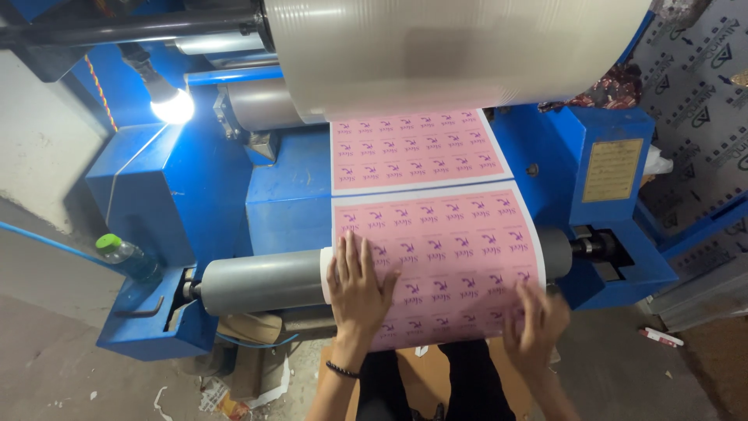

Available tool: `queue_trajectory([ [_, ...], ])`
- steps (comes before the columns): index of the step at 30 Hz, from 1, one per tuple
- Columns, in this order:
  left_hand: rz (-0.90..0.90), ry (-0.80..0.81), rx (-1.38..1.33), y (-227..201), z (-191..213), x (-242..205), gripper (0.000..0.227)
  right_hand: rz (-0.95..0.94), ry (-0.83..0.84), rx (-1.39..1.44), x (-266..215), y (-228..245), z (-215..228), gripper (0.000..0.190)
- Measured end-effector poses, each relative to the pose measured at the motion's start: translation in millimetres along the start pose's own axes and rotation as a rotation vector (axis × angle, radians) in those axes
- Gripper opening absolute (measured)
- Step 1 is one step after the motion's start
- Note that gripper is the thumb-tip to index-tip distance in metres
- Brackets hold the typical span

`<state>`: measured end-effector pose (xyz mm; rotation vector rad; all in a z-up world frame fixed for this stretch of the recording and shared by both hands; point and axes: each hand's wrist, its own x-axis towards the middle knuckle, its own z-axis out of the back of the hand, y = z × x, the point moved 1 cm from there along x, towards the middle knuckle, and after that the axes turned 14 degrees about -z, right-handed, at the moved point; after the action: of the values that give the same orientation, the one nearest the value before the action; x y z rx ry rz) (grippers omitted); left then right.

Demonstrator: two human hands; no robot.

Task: The person operates a blue labeling machine, feeding a continuous pink label sheet through rollers. They use both hands to smooth and align the labels as they pass over a lower roller, ensuring proper adhesion and positioning.

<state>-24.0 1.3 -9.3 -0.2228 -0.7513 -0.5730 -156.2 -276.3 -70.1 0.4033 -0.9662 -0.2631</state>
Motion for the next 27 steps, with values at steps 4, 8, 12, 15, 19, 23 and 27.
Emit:
queue_trajectory([
  [4,-0.013,-0.027,0.044,-8,1,-29,0.077,0.033,0.028,-0.037,92,9,-22,0.059],
  [8,-0.012,-0.059,0.008,-18,-9,-67,0.081,0.055,0.232,-0.184,158,15,-52,0.063],
  [12,-0.031,-0.035,-0.028,-21,-20,-107,0.087,0.040,0.296,-0.283,164,15,-68,0.063],
  [15,-0.037,-0.049,-0.042,-27,-30,-135,0.084,0.062,0.224,-0.301,136,12,-57,0.059],
  [19,-0.014,-0.083,-0.016,-34,-42,-171,0.077,0.031,0.212,-0.274,104,12,-33,0.060],
  [23,0.010,-0.052,-0.055,-43,-45,-200,0.070,0.034,0.163,-0.221,78,20,-13,0.059],
  [27,0.140,-0.126,-0.184,-51,-30,-198,0.074,-0.011,0.157,-0.082,47,20,-3,0.058],
])
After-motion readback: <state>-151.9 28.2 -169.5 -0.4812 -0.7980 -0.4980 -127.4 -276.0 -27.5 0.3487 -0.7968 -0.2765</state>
